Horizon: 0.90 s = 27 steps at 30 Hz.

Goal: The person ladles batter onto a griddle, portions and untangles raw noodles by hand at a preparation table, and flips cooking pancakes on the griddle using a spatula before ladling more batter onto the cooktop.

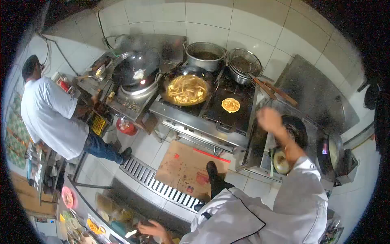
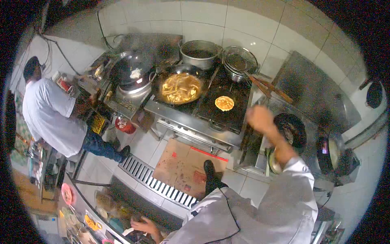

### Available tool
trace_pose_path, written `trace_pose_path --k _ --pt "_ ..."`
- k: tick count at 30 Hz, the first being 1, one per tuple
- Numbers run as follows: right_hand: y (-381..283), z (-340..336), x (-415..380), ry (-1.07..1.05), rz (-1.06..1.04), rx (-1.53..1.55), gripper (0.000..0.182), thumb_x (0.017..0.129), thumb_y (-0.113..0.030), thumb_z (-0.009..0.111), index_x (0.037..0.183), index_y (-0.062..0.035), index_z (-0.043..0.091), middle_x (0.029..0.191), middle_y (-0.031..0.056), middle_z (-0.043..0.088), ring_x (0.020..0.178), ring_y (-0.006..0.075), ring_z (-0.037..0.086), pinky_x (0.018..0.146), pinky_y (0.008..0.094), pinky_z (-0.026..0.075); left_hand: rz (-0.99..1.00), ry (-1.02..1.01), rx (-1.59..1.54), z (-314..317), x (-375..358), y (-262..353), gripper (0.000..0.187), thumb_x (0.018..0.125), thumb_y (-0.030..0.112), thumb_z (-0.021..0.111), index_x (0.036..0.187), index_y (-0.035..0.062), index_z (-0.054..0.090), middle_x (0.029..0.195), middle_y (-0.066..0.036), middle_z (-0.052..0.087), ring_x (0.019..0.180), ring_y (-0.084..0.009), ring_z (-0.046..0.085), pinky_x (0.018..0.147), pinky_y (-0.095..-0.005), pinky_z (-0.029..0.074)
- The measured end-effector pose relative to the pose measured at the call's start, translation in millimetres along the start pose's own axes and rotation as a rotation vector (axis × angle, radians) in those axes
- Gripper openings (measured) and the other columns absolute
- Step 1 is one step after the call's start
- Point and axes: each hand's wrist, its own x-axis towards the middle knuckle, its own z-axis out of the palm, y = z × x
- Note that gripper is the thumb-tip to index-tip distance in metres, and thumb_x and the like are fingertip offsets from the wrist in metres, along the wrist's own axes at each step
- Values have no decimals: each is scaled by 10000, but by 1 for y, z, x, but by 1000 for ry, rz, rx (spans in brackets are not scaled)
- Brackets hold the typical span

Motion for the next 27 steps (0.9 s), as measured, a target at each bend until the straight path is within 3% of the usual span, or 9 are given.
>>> trace_pose_path --k 3,4,7,11,17,19,20,23,27 --pt "120 28 120 32 149 -24 655 1016 -547 424 1033 39 716 1085 306 704 1076 431 687 878 535 563 23 -98 11 63 -21 14 490 904 204 656 1289 -49 488 1294 -284 448 1253 -472 411 1029 -595 363" --pt "227 125 196 77 78 -156 655 1032 -553 467 930 39 727 946 224 749 808 400 735 749 463 588 7 -80 36 58 -16 32 490 904 204 656 1289 -49 488 1294 -284 448 1253 -472 411 1029 -595 363" --pt "153 46 195 -377 672 924 521 1006 -520 577 1002 -19 718 825 111 740 642 237 714 587 385 566 13 -318 -81 46 -18 82 510 796 103 716 1239 -37 504 1282 -282 441 1235 -465 406 1025 -588 357" --pt "193 64 233 -631 441 1115 446 981 -496 646 1063 -60 688 723 29 665 513 120 610 457 316 487 -124 -486 1 67 -35 79 530 748 163 759 1201 -15 548 1235 -295 464 1180 -474 433 1021 -577 361" --pt "223 71 221 -209 337 968 538 1001 -508 610 1180 -2 645 742 70 676 560 199 640 516 355 511 -317 -711 24 80 -21 89 357 748 300 793 971 38 692 1056 -223 632 1065 -431 549 1036 -544 385" --pt "245 86 224 424 3 207 543 1024 -461 585 1252 32 613 937 187 734 788 359 723 683 423 562 -273 -792 35 101 -4 83 339 749 278 796 965 36 698 1055 -213 653 1075 -429 560 1004 -541 413" --pt "254 84 223 435 15 172 539 1050 -428 542 1322 36 577 1156 273 697 1039 471 680 841 486 544 -219 -871 40 114 6 76 320 749 256 799 960 34 703 1054 -203 675 1085 -427 570 973 -538 440" --pt "217 33 213 284 223 169 359 1036 -230 564 1297 17 581 1230 266 670 1118 458 646 899 478 525 -170 -823 -19 144 25 75 299 760 196 804 981 14 718 1056 -217 697 1073 -437 614 905 -541 501" --pt "193 5 175 629 39 358 397 1036 -288 603 1315 -8 576 1118 153 715 958 327 699 851 439 541 -110 -430 -431 147 96 148 299 846 96 758 1101 -31 669 1041 -180 699 991 -300 672 890 -419 534"
